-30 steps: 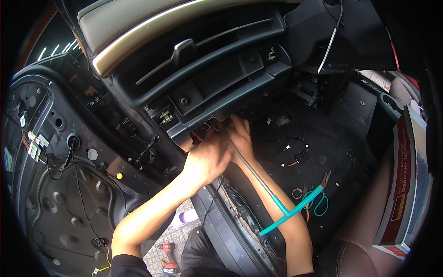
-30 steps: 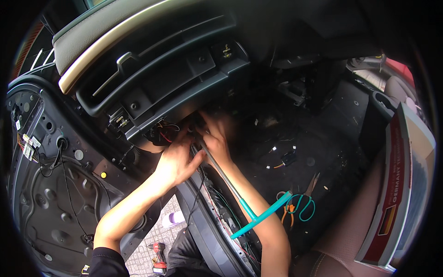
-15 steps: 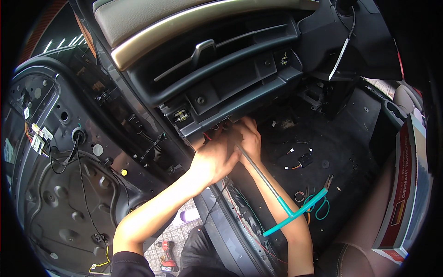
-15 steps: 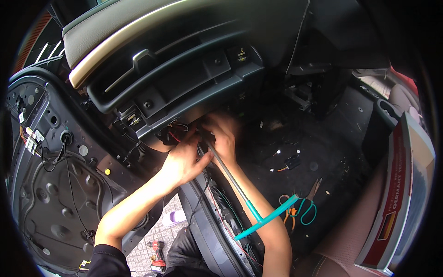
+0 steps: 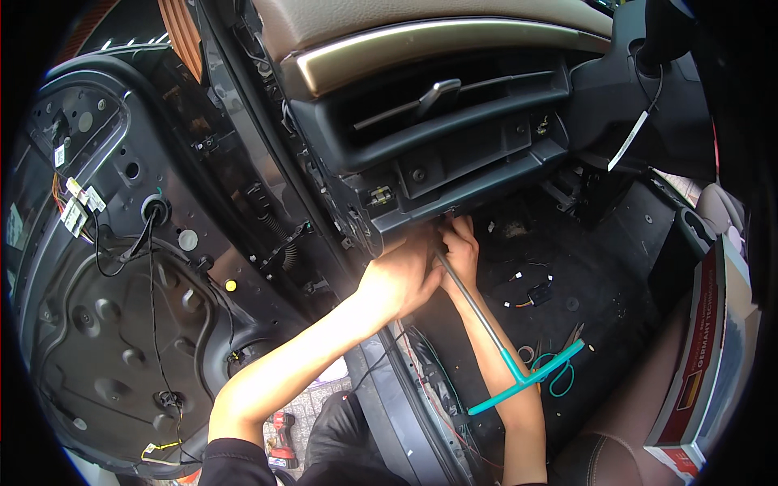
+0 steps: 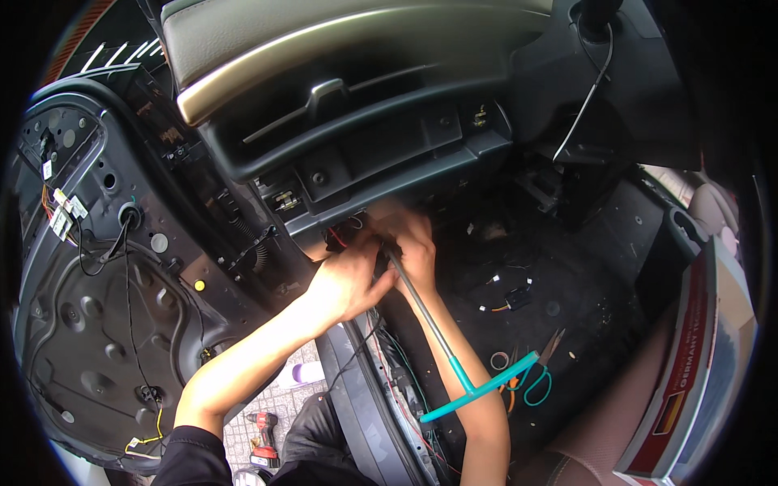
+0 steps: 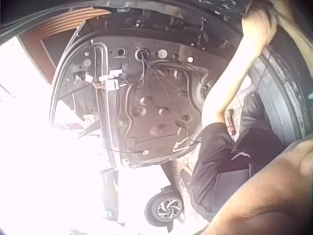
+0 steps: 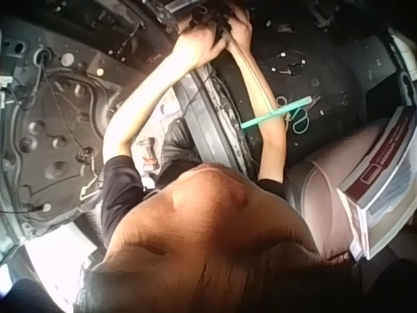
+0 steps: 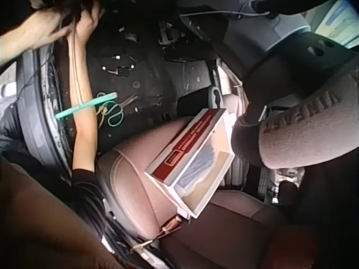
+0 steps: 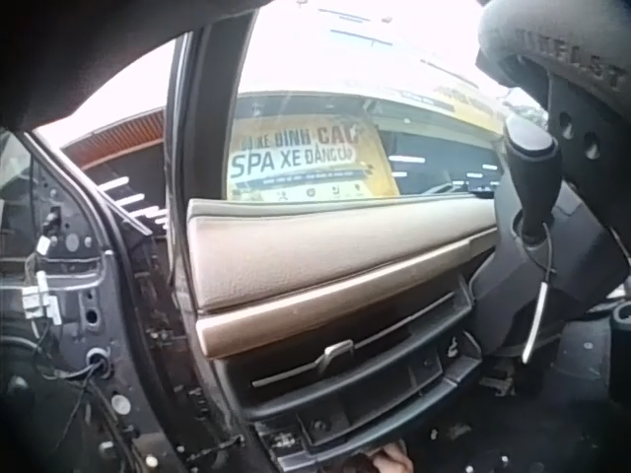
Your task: Connect and secure electrical wiring and a control module inside a vehicle's dashboard area.
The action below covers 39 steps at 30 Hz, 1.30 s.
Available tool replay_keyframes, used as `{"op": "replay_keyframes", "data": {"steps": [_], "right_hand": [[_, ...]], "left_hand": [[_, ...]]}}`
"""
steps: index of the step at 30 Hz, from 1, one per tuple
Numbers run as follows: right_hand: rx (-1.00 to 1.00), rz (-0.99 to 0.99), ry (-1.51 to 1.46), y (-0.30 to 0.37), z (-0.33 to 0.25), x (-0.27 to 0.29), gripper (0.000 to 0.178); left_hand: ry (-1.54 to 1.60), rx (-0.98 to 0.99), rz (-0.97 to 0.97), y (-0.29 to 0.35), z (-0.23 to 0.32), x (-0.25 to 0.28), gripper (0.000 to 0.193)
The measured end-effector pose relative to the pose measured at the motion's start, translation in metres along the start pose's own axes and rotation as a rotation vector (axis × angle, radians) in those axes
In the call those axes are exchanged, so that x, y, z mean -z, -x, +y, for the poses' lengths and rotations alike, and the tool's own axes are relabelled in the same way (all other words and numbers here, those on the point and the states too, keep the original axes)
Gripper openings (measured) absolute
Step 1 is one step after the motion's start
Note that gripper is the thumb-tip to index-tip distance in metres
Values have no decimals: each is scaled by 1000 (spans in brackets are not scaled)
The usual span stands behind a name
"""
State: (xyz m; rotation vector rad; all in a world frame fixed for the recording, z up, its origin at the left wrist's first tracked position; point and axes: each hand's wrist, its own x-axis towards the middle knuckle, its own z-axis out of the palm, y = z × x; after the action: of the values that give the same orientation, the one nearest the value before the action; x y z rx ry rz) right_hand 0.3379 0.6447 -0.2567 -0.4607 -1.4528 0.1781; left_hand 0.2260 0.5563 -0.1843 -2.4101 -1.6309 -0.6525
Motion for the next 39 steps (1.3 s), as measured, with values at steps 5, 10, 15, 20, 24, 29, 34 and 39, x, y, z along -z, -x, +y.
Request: {"op": "replay_keyframes", "data": {"steps": [5, 10, 15, 20, 24, 29, 34, 39], "right_hand": [[11, -38, 87, 7, 6, 2, 21], [-9, -37, 18, 12, 15, 1, 28], [-36, 23, -98, 17, 19, 5, 34], [-126, 152, -49, 25, 18, 16, 36], [-347, 471, -8, 58, 10, 51, 40], [-587, 774, 254, 112, -44, 107, 70], [-135, 589, 606, 106, -89, 134, 84], [151, 261, 810, 139, -125, 143, 65]], "left_hand": [[-15, -22, 20, 1, 0, 1, 56], [-21, 92, -101, -2, 0, 0, 57], [-75, 111, -86, -3, 5, -1, 57], [-151, 52, -40, -3, 1, -2, 45], [-161, 27, 32, -1, -6, -9, 45], [-203, 24, 35, -6, -14, -20, 55], [-223, -82, 241, -7, -18, -33, 52], [-120, -18, 239, -6, -15, -36, 51]]}}
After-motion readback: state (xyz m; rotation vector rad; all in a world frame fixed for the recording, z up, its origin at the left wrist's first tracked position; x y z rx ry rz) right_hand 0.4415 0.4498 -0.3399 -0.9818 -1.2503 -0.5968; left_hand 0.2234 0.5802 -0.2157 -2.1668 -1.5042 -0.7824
